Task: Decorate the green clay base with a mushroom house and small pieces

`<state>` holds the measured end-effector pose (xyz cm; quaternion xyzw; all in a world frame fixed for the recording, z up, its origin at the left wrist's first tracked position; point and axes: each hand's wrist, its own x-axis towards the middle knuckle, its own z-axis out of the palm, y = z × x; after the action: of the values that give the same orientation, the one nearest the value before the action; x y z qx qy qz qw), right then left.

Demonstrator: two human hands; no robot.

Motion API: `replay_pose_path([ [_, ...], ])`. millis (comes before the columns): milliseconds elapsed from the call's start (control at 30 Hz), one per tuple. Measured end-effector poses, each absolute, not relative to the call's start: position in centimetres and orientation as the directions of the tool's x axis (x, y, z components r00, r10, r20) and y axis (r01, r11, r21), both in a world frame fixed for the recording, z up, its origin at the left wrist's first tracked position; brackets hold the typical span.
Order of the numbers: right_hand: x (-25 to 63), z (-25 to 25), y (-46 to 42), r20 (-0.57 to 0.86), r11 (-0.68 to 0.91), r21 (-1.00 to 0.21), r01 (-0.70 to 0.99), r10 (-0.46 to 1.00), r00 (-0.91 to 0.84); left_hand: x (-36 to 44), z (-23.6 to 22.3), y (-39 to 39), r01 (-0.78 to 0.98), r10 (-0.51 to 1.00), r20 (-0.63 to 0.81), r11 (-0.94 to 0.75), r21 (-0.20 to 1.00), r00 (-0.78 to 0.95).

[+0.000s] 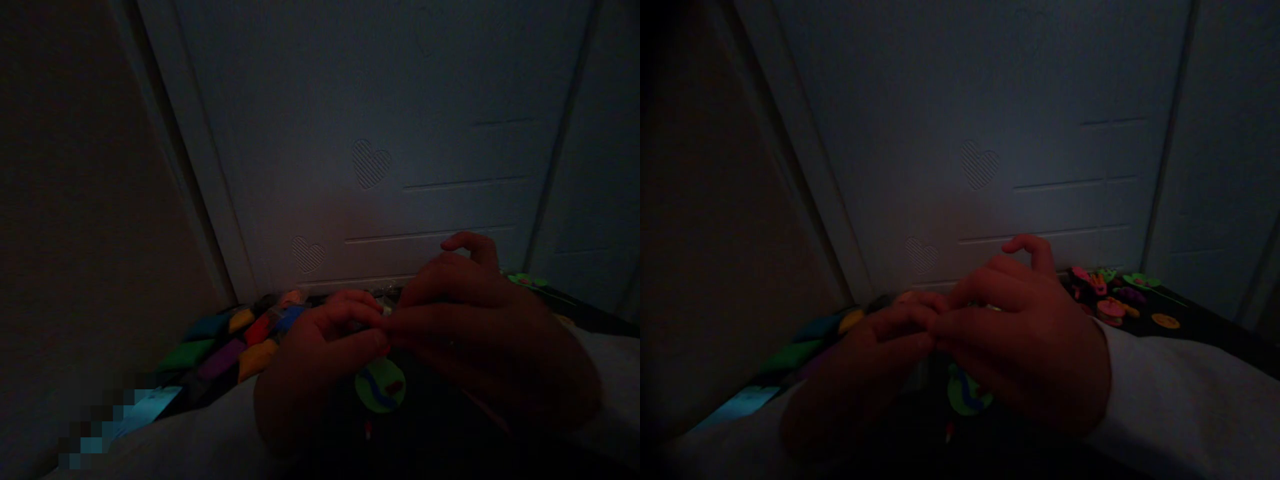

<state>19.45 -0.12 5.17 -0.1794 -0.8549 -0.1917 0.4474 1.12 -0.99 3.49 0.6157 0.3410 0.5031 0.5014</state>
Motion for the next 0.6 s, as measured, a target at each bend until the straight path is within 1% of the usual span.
replay_pose_path([
  [133, 19.51, 5.02, 0.25, 0.819, 0.841, 0.222, 0.494, 0.113, -0.562, 0.9, 3.39, -0.69, -0.041, 0.927, 0.279, -0.278, 0.96, 0.253],
  [267, 19.61, 4.89, 0.59, 0.815, 0.817, 0.261, 0.515, 0.098, -0.57, 1.1, 3.37, -0.7, -0.063, 0.933, 0.263, -0.255, 0.965, 0.245],
  [367, 19.58, 5.04, 0.63, 0.842, 0.854, 0.208, 0.477, 0.091, -0.531, 1.24, 3.53, -0.88, -0.093, 0.929, 0.268, -0.252, 0.963, 0.255],
  [500, 19.63, 5.42, 0.38, 0.847, 0.889, 0.134, 0.437, 0.127, -0.517, 1.04, 3.86, -1.1, -0.125, 0.926, 0.265, -0.24, 0.963, 0.269],
  [600, 19.73, 5.6, 0.16, 0.834, 0.9, 0.114, 0.422, 0.145, -0.533, 0.85, 4.03, -1.35, -0.169, 0.932, 0.287, -0.253, 0.953, 0.222],
])
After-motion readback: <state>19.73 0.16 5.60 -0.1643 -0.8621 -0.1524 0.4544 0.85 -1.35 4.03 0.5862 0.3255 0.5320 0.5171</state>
